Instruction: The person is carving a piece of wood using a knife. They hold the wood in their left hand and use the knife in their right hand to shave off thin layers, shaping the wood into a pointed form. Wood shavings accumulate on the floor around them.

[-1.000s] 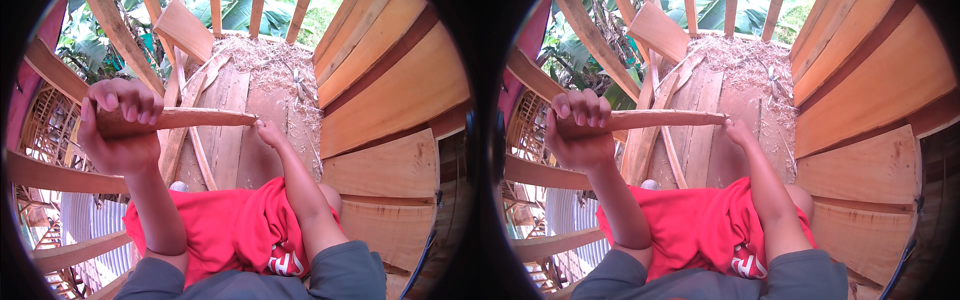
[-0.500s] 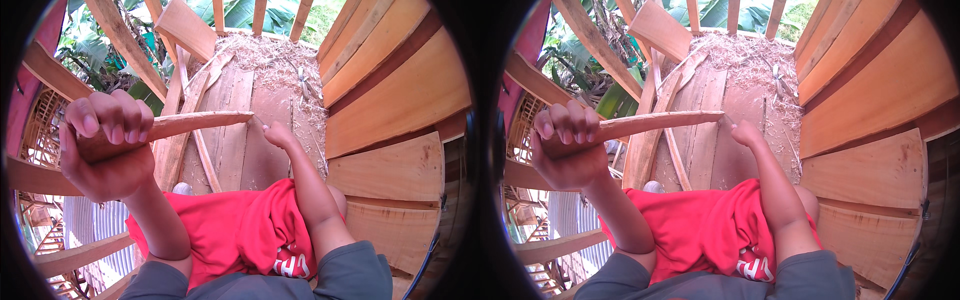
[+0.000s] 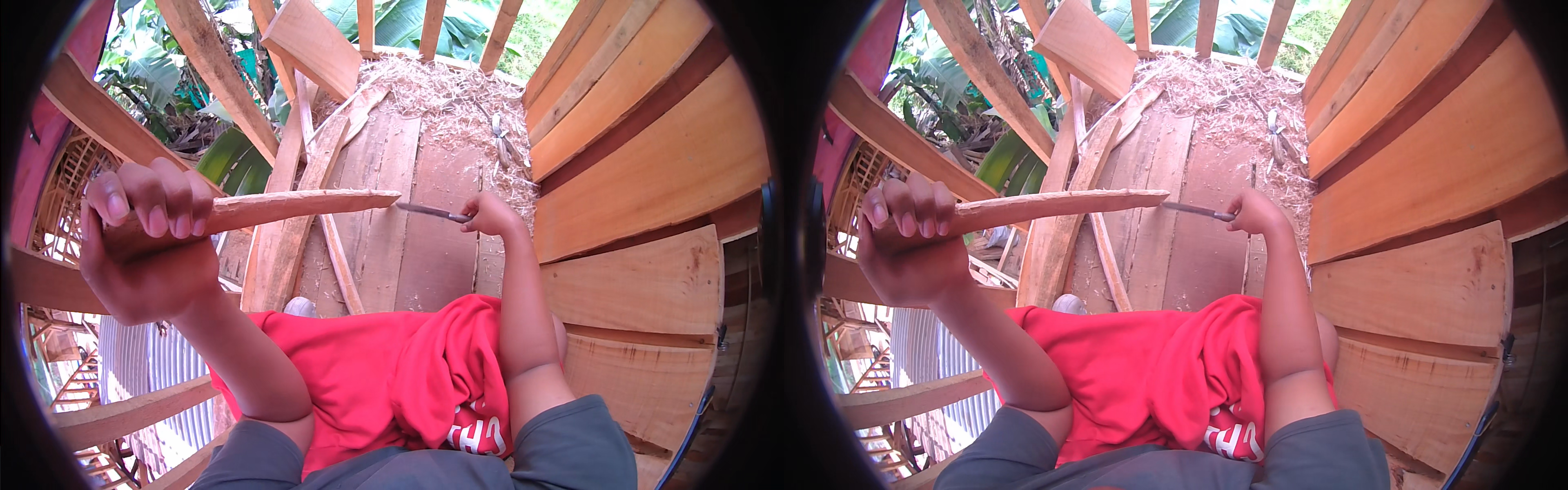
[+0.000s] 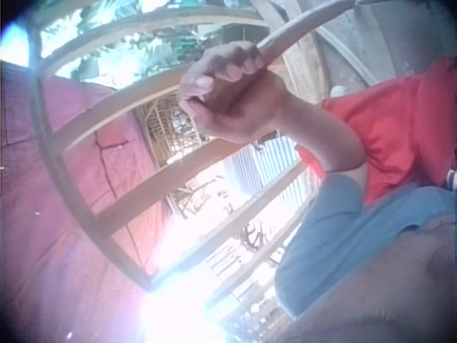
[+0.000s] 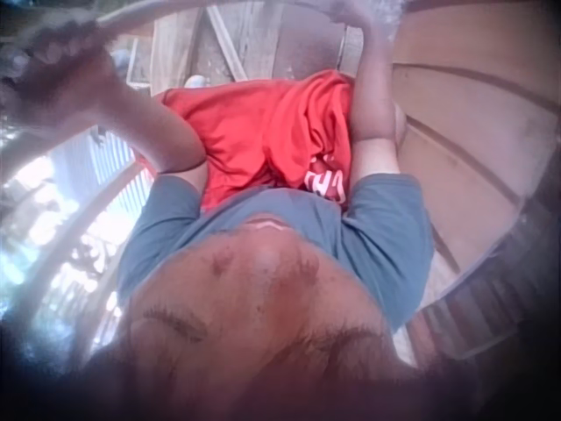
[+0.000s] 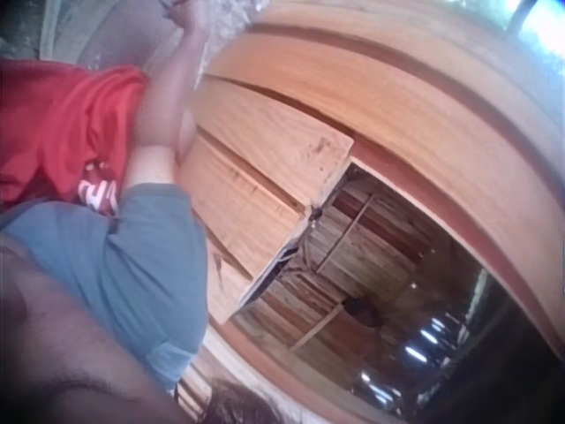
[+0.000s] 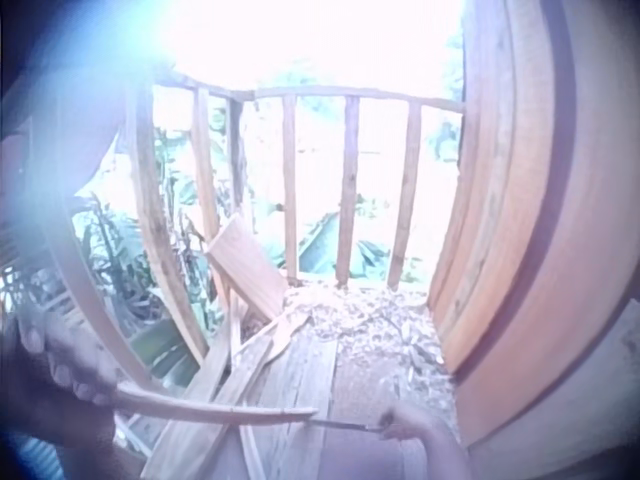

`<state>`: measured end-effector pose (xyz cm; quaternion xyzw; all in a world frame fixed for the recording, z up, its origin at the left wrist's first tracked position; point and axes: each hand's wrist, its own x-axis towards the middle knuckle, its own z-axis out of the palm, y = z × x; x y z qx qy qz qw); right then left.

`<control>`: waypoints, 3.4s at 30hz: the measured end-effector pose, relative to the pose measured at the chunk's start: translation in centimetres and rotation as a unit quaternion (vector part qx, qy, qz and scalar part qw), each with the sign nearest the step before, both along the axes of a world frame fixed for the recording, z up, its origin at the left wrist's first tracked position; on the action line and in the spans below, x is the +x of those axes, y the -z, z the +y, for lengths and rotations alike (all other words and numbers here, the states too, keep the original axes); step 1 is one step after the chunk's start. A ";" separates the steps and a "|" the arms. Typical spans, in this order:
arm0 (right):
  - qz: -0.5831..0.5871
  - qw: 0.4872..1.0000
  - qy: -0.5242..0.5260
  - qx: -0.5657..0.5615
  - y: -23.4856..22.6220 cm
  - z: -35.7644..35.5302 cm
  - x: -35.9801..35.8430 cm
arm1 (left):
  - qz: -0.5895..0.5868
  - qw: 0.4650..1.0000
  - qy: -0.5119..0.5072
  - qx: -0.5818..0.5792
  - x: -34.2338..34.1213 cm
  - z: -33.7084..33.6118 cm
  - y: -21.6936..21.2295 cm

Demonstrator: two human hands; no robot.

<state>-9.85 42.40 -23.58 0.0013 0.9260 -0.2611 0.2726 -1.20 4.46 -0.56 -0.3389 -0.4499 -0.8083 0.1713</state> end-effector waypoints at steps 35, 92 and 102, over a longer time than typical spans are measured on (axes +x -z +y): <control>0.108 0.974 0.197 0.022 0.5 -6.2 0.7 | 0.138 0.976 0.161 -0.054 -3.6 3.8 2.6; 0.177 0.978 0.106 -0.006 0.5 -6.8 -0.7 | 0.116 0.976 0.172 -0.059 -3.4 3.0 2.6; 0.156 0.978 0.138 -0.008 2.7 -4.8 -0.5 | 0.112 0.977 0.176 -0.053 -3.3 3.6 2.8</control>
